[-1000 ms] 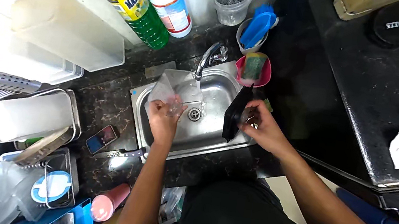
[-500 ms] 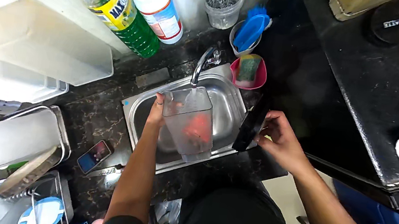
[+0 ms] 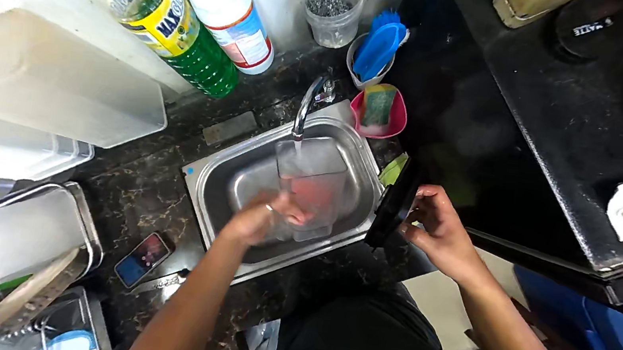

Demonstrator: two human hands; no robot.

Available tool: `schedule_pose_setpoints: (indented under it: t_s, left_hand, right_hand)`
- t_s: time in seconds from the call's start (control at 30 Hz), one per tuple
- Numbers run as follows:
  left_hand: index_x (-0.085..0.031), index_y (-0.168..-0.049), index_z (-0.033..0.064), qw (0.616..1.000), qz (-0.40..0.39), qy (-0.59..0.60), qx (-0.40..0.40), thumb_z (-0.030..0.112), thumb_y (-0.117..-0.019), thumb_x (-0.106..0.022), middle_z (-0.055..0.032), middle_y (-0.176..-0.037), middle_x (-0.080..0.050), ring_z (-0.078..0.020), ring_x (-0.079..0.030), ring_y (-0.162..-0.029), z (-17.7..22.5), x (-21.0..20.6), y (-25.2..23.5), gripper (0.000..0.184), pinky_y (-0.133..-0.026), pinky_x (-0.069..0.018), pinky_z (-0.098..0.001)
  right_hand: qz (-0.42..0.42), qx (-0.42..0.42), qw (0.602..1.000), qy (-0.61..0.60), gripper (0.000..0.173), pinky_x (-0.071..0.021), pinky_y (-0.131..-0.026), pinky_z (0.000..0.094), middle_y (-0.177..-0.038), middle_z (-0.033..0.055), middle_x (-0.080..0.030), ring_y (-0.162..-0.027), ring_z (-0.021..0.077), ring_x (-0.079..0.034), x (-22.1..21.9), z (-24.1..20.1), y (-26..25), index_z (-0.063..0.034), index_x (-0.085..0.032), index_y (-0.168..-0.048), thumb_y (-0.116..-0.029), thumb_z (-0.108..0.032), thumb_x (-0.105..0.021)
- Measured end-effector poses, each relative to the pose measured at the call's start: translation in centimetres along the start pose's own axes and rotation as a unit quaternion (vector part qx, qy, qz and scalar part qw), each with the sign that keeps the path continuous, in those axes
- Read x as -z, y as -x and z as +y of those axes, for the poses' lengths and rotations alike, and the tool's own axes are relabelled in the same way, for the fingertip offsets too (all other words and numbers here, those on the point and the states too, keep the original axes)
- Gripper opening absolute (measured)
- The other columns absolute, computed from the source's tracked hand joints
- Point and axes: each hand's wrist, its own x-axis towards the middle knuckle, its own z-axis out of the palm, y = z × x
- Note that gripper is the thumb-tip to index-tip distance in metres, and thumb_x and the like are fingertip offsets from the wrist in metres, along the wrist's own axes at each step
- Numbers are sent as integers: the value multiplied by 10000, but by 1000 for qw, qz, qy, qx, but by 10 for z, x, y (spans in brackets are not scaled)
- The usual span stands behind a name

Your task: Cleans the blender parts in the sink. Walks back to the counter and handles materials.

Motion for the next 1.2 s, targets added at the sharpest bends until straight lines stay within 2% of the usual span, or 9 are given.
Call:
schedule_pose_setpoints:
  t_s: [0.1, 0.2, 0.27, 0.4, 0.6, 0.9, 1.03, 1.13, 1.2]
  left_hand:
    - [-676, -984, 54, 993, 102, -49, -27, 179, -956, -648, -5, -811, -694, -120, -679, -753, -23, -53, -6, 132, -761, -589, -336]
    - [-471, -1389, -64, 970, 89, -186, -131, 82, -953, -620, -108, -1110, -650, -142, -638, -1006, -61, -62, -36, 483, -919, -545, -328]
    - [-396, -1425, -116, 942, 99, -291, -134, 51, -946, -590, -229, -1255, -607, -268, -600, -1199, -75, -70, -60, 543, -1061, -495, -408]
    - [-548, -1321, -84, 875, 193, -444, 13, 126, -997, -566, -291, -1365, -554, -412, -510, -1328, -82, -75, -105, 386, -1138, -408, -506]
    - [-503, -1309, -114, 796, 305, -510, 116, 92, -898, -665, -328, -1318, -550, -476, -537, -1257, -69, -57, -117, 488, -1068, -425, -604]
    - [-562, -1264, -101, 812, 228, -519, 138, 215, -1017, -546, -287, -1284, -592, -414, -542, -1285, -70, -97, -52, 401, -1135, -387, -526]
    - [-607, -1184, -61, 843, 247, -465, 107, 460, -1043, -502, -218, -1044, -677, -356, -677, -1015, -49, -99, -19, 551, -938, -534, -531]
    - [-593, -1260, -40, 853, 257, -440, 112, 437, -1037, -546, -222, -985, -689, -365, -690, -909, -15, -75, 9, 529, -860, -548, -584]
    - [-506, -1312, -1, 827, 257, -478, 145, 457, -1046, -529, -224, -974, -680, -396, -691, -900, -1, -56, 9, 531, -824, -547, -617]
  right_hand:
    - [-4, -3, 1000, 7, 556, -588, -780, 313, -1123, 54, -630, -940, 152, -662, -5, -1, -5, -88, -491, -1271, -801, -182, -774]
    - [-9, 2, 1000, 26, 556, -583, -772, 300, -1120, 52, -625, -936, 144, -655, -4, -6, -5, -84, -497, -1263, -797, -199, -777]
    - [-17, -5, 999, 42, 556, -585, -765, 301, -1122, 56, -624, -932, 145, -656, -1, -10, -1, -80, -500, -1262, -795, -207, -775]
    - [-36, -12, 998, 49, 572, -590, -784, 303, -1122, 54, -621, -949, 148, -660, 1, -17, 5, -69, -496, -1272, -794, -206, -778]
    - [-70, -8, 996, 54, 579, -591, -785, 315, -1124, 63, -622, -952, 156, -660, 4, -17, 7, -58, -495, -1274, -803, -224, -788]
    - [-105, -6, 993, 57, 540, -577, -765, 306, -1089, 52, -633, -916, 149, -655, 9, -17, -10, -108, -511, -1263, -814, -246, -778]
    - [-113, 0, 993, 45, 520, -583, -759, 315, -1092, 45, -636, -910, 154, -660, 12, -22, -16, -131, -515, -1256, -817, -225, -777]
    - [-113, 5, 993, 36, 503, -583, -748, 316, -1074, 29, -636, -894, 147, -660, 15, -21, -19, -147, -519, -1244, -812, -207, -770]
    - [-112, -2, 993, 34, 502, -586, -743, 325, -1068, 27, -633, -894, 153, -660, 17, -19, -21, -157, -523, -1237, -803, -209, -771]
